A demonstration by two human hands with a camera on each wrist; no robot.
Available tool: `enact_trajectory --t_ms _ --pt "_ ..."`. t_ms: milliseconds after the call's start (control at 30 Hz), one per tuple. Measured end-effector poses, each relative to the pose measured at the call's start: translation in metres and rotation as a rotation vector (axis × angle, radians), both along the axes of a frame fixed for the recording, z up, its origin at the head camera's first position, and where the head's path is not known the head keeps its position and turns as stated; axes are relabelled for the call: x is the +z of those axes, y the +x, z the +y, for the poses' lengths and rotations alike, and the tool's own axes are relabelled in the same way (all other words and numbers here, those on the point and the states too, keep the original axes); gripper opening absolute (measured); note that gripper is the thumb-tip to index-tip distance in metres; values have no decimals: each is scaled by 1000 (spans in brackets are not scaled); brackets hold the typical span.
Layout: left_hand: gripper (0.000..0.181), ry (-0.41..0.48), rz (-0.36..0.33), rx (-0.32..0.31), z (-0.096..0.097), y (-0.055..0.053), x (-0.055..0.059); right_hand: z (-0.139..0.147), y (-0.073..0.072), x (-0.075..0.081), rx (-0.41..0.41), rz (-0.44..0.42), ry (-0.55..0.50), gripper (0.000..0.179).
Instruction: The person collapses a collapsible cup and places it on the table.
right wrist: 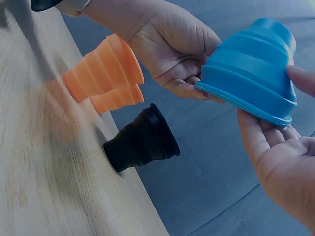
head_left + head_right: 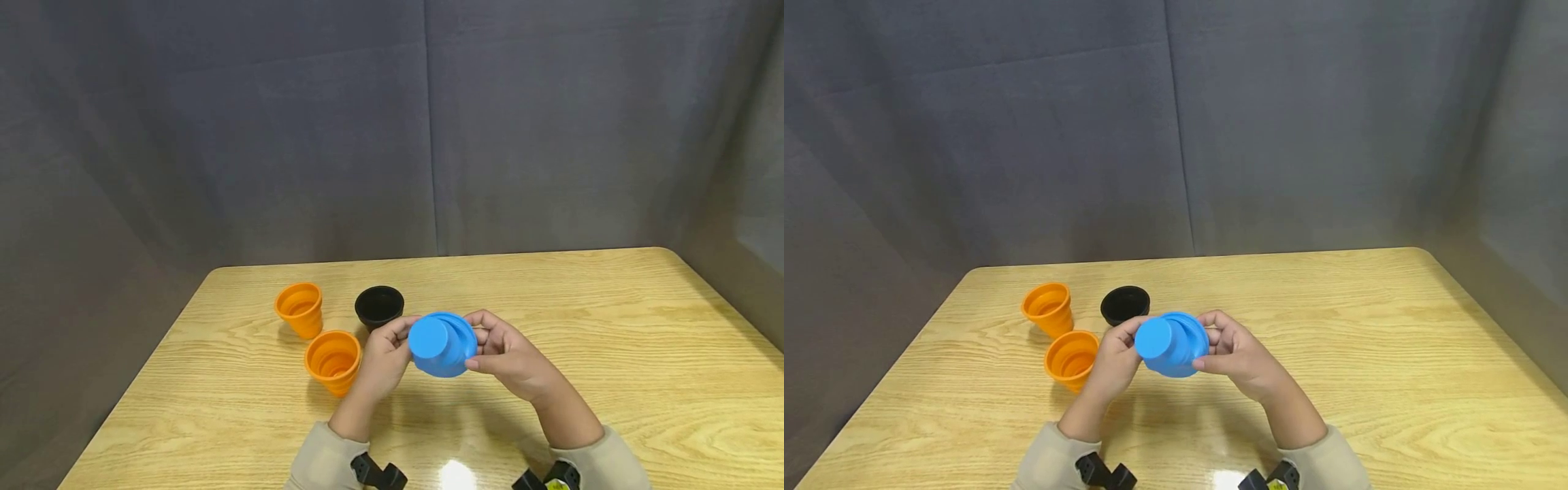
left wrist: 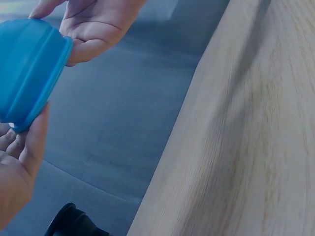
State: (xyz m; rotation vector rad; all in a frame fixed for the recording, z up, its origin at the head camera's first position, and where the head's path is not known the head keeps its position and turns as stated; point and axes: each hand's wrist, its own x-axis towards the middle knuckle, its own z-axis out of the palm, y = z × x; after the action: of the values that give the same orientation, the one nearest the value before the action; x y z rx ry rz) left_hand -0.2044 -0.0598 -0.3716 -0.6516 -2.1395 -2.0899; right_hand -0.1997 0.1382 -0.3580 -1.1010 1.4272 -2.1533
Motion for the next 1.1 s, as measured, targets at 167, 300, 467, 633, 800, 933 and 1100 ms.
enact_trajectory --t_ms 167,300,467,633,800,933,1100 --pt "21 -2 -7 6 1 2 1 -3 2 -1 -63 6 16 33" --pt "21 -39 5 22 2 3 3 -5 3 -1 -130 -5 50 32" --pt "24 -20 -62 -23 0 2 4 -6 3 -1 -176 -18 91 30" --pt "28 151 -197 -217 -4 0 2 -7 5 1 -202 -26 119 27" --pt "32 247 -222 -360 -9 -2 0 -9 6 4 -262 -38 128 26" --pt "34 202 -181 -348 -10 -2 0 -9 7 4 -287 -54 119 26" --pt "32 90 -135 -240 -8 2 4 -11 9 3 -328 -63 105 26"
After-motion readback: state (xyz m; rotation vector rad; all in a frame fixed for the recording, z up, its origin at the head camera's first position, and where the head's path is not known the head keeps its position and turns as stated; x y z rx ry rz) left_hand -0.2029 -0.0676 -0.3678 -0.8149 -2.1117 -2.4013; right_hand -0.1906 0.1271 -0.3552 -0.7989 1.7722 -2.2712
